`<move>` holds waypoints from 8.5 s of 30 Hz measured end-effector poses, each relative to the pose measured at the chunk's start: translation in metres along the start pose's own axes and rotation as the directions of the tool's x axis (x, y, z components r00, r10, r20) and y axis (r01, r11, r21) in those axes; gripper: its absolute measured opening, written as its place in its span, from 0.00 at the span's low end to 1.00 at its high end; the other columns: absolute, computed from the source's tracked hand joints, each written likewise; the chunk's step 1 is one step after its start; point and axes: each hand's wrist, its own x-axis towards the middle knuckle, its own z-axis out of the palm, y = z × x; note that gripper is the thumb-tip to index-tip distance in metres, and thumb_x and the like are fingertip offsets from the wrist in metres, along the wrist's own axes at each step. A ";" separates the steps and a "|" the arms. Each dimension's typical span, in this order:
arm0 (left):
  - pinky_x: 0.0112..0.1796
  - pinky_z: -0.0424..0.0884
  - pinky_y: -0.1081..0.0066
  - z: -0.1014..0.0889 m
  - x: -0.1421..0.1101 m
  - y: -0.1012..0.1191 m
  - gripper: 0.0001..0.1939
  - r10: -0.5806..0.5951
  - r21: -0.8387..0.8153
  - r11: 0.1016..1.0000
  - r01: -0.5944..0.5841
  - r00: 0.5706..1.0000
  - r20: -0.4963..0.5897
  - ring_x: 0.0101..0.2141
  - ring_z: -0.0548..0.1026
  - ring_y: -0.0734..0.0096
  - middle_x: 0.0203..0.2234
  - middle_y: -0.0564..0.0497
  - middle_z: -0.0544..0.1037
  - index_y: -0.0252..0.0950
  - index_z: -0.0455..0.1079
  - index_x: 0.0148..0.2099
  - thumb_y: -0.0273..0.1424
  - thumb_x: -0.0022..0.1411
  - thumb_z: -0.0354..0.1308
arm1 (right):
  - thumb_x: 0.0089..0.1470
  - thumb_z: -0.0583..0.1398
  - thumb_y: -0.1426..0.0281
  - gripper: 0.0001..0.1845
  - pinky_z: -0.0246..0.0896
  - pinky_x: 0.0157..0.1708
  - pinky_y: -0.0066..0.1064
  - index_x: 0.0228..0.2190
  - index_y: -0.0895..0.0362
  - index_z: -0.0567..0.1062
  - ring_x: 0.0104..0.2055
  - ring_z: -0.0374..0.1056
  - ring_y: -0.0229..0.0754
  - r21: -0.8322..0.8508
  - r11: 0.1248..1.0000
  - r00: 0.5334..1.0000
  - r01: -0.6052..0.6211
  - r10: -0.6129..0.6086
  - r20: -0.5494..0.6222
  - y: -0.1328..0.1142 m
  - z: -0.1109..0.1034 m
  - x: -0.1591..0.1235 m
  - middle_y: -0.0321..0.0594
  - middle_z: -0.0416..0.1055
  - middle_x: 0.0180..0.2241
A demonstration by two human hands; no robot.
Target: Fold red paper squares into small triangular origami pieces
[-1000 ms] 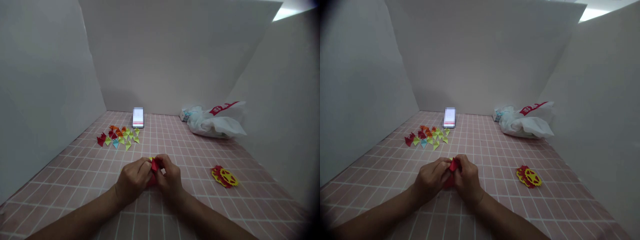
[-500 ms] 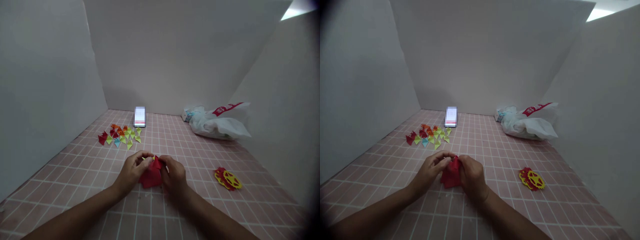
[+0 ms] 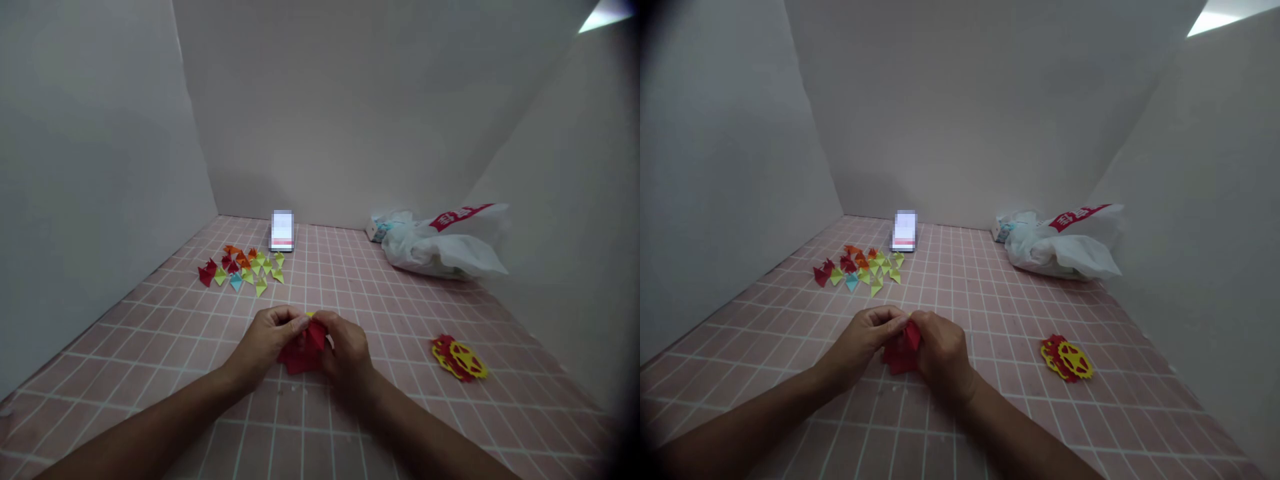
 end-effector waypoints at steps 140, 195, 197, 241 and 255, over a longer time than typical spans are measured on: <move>0.36 0.70 0.72 -0.007 0.012 -0.008 0.15 0.050 -0.091 0.994 -0.058 0.994 -0.093 0.30 0.74 0.73 0.28 0.52 0.78 0.33 0.73 0.35 0.36 0.48 0.71 | 0.51 0.64 0.66 0.09 0.62 0.30 0.28 0.33 0.55 0.72 0.30 0.67 0.37 0.599 0.399 0.692 -0.694 0.599 0.403 0.005 0.004 0.006 0.35 0.71 0.29; 0.28 0.68 0.75 -0.006 0.007 -0.005 0.09 0.202 0.277 0.944 -0.178 0.978 -0.060 0.26 0.71 0.74 0.24 0.54 0.75 0.34 0.75 0.31 0.35 0.54 0.65 | 0.55 0.56 0.72 0.05 0.55 0.25 0.27 0.28 0.56 0.70 0.24 0.60 0.34 0.452 0.632 0.776 -0.630 0.542 0.323 0.005 -0.010 0.012 0.32 0.65 0.22; 0.29 0.69 0.75 -0.006 0.006 -0.005 0.09 0.195 0.268 0.947 -0.176 0.980 -0.046 0.28 0.72 0.73 0.25 0.53 0.76 0.34 0.74 0.32 0.36 0.55 0.64 | 0.54 0.56 0.72 0.05 0.55 0.25 0.27 0.27 0.56 0.70 0.24 0.60 0.35 0.425 0.656 0.781 -0.624 0.536 0.320 0.005 -0.010 0.012 0.33 0.66 0.22; 0.31 0.74 0.71 -0.030 0.011 0.021 0.13 -0.113 0.133 0.987 0.090 0.978 0.176 0.26 0.77 0.74 0.34 0.51 0.77 0.35 0.75 0.41 0.32 0.52 0.66 | 0.50 0.55 0.72 0.04 0.54 0.24 0.25 0.26 0.57 0.69 0.24 0.59 0.33 0.450 0.583 0.734 -0.677 0.488 0.472 0.015 -0.018 0.019 0.32 0.64 0.22; 0.36 0.70 0.72 -0.017 0.007 0.020 0.04 0.192 0.399 0.883 -0.246 0.966 0.172 0.33 0.74 0.72 0.31 0.52 0.77 0.35 0.74 0.35 0.30 0.57 0.62 | 0.49 0.55 0.73 0.04 0.54 0.26 0.25 0.27 0.57 0.70 0.26 0.60 0.34 0.390 0.670 0.763 -0.632 0.451 0.463 0.007 -0.017 0.017 0.33 0.66 0.24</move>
